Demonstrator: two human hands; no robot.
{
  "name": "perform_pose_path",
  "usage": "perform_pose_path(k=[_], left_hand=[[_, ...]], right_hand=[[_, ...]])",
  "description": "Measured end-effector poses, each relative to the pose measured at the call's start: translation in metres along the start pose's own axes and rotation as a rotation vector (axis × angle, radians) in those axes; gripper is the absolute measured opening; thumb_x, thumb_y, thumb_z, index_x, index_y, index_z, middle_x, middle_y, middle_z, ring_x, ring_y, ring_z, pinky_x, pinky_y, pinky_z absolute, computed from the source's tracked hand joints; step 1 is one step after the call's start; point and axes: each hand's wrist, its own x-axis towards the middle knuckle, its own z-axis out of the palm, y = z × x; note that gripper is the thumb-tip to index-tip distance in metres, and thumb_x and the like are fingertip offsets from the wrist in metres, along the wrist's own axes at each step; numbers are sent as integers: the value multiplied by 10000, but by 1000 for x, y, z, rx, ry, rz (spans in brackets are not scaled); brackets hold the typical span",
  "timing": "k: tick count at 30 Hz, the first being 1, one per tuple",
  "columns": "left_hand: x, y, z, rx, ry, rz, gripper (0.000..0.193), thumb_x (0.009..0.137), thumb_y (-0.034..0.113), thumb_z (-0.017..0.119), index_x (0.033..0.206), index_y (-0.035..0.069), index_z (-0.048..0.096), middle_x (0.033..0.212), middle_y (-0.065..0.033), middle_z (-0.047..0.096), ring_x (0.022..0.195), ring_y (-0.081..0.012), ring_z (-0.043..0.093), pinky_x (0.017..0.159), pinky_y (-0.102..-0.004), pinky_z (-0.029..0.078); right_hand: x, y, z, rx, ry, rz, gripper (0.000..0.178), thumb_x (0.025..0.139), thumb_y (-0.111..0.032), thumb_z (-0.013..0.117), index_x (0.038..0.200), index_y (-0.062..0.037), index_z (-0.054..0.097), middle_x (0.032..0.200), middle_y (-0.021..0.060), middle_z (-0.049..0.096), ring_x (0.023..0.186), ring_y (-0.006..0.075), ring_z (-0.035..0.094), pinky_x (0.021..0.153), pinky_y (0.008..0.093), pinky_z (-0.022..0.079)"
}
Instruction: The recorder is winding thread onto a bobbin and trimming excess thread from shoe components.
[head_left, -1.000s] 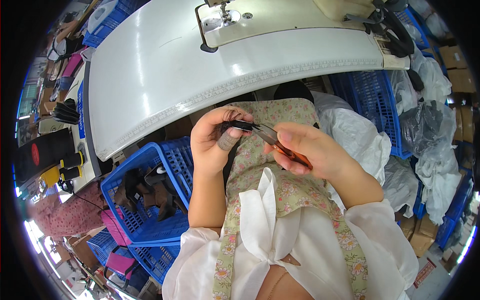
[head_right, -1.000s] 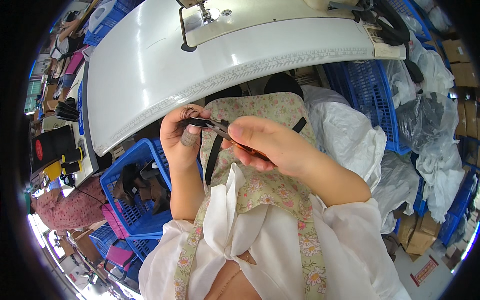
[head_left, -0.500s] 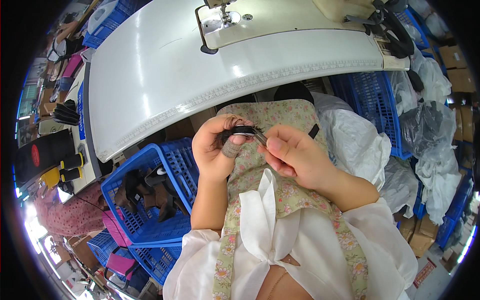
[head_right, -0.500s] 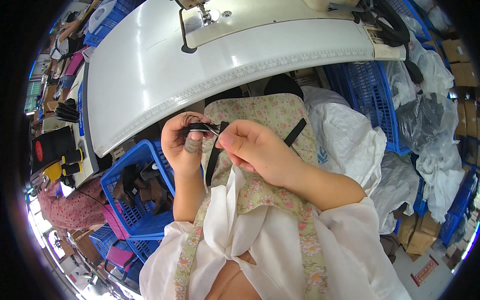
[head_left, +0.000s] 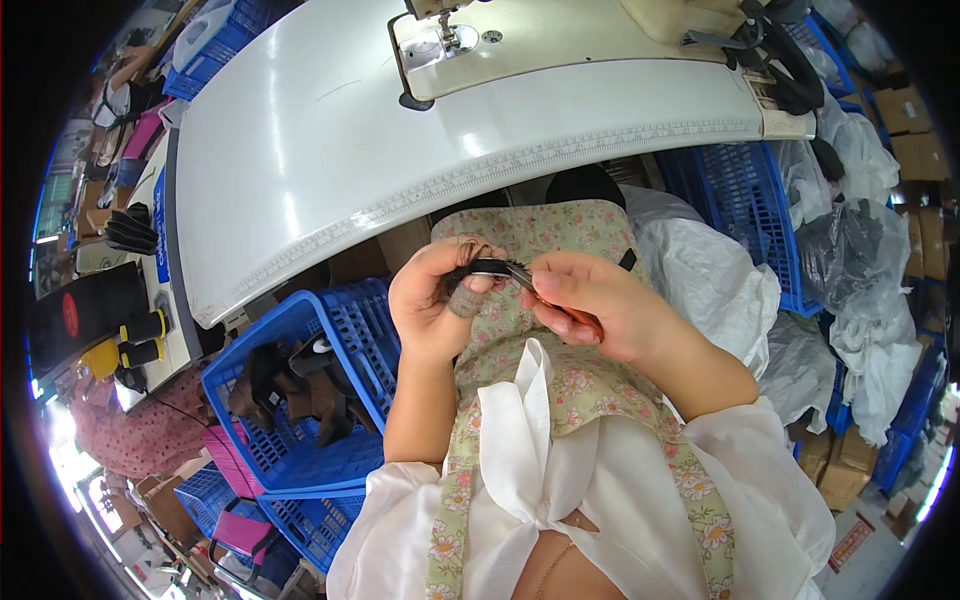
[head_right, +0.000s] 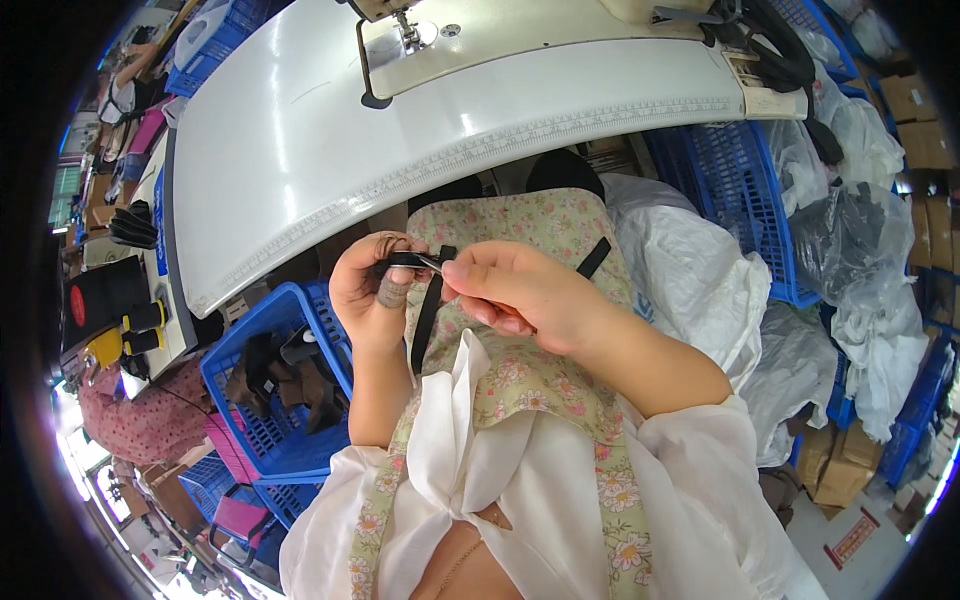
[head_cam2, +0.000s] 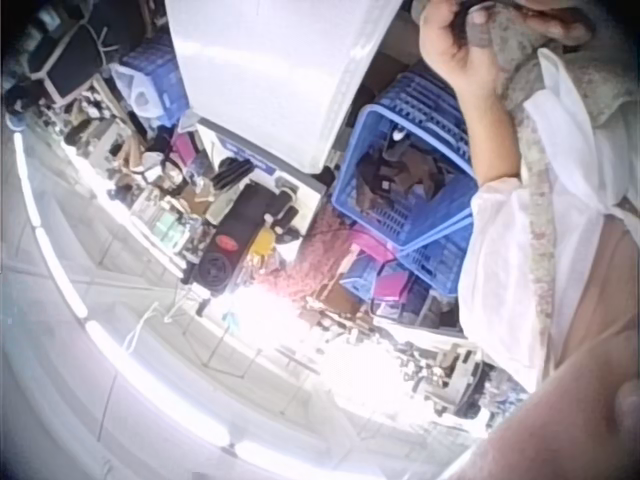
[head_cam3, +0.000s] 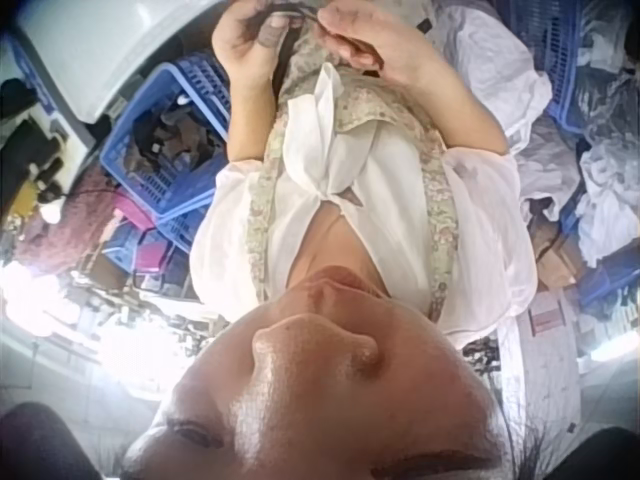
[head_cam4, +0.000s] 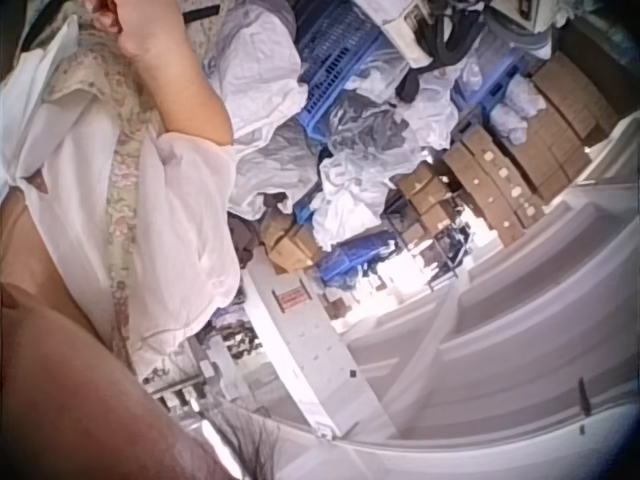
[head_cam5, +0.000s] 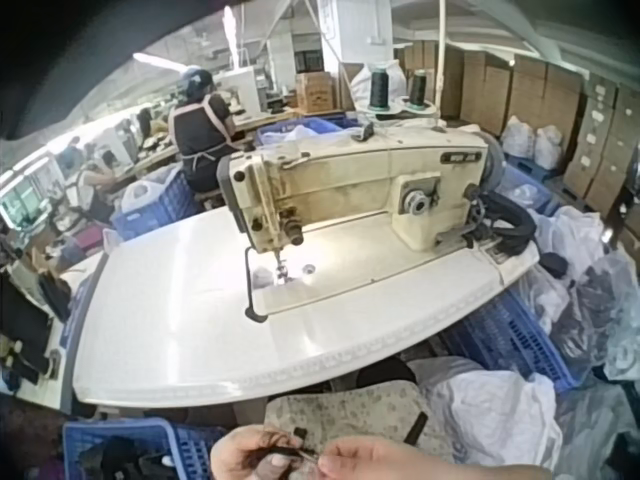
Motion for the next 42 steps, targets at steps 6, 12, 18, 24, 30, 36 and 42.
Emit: perform_pose_path(k=[6,12,18,24,30,36,42], left_hand=[[-2,-8,-1,79,-56,56,148,788,36,655,898,-16,572,859,-130,626,749,-164,609,660,-283,506],[-7,-12,2,-258,57,-78,225,804,78,653,964,-5,519,897,-186,612,728,-192,605,640,-304,513],[-3,-15,8,-500,71,-220,233,796,67,657,983,-2,534,934,-181,617,744,-193,617,654,-284,522],[-6,-11,14,-495,28,-327,246,791,15,650,1026,11,579,1021,-134,622,958,-202,594,836,-332,486],[-2,13,20,-252,31,-322,323,744,69,719,1027,-19,591,983,-90,622,906,-149,587,802,-276,477],[5,27,19,194,17,-366,181,751,55,705,891,-30,627,798,-56,641,736,-89,598,641,-230,481],[9,37,15,351,-4,-330,57,794,17,638,788,-36,617,695,-53,625,622,-109,613,559,-226,481]], right_hand=[[0,3,2,-12,46,-9,269,889,-286,551,789,-36,549,594,-29,462,457,13,338,381,164,222],[-6,-3,-3,-76,102,-140,275,874,-315,567,808,-48,558,618,-27,480,489,12,362,411,161,245],[-4,-8,10,-531,340,-612,194,765,-136,702,880,-31,587,747,2,557,584,44,474,509,183,371],[-1,-7,8,-997,388,-735,335,602,-11,729,907,-14,591,769,73,593,649,159,587,554,274,467],[2,-8,1,-1461,411,-1107,354,556,-6,709,888,-27,586,659,60,554,577,230,559,492,319,449],[3,-6,2,-1504,366,-1166,350,568,-16,705,890,-24,569,651,54,551,558,222,553,474,320,438],[5,-5,1,-1466,310,-1146,348,565,-12,699,891,-30,578,662,61,562,570,229,563,480,315,451]])
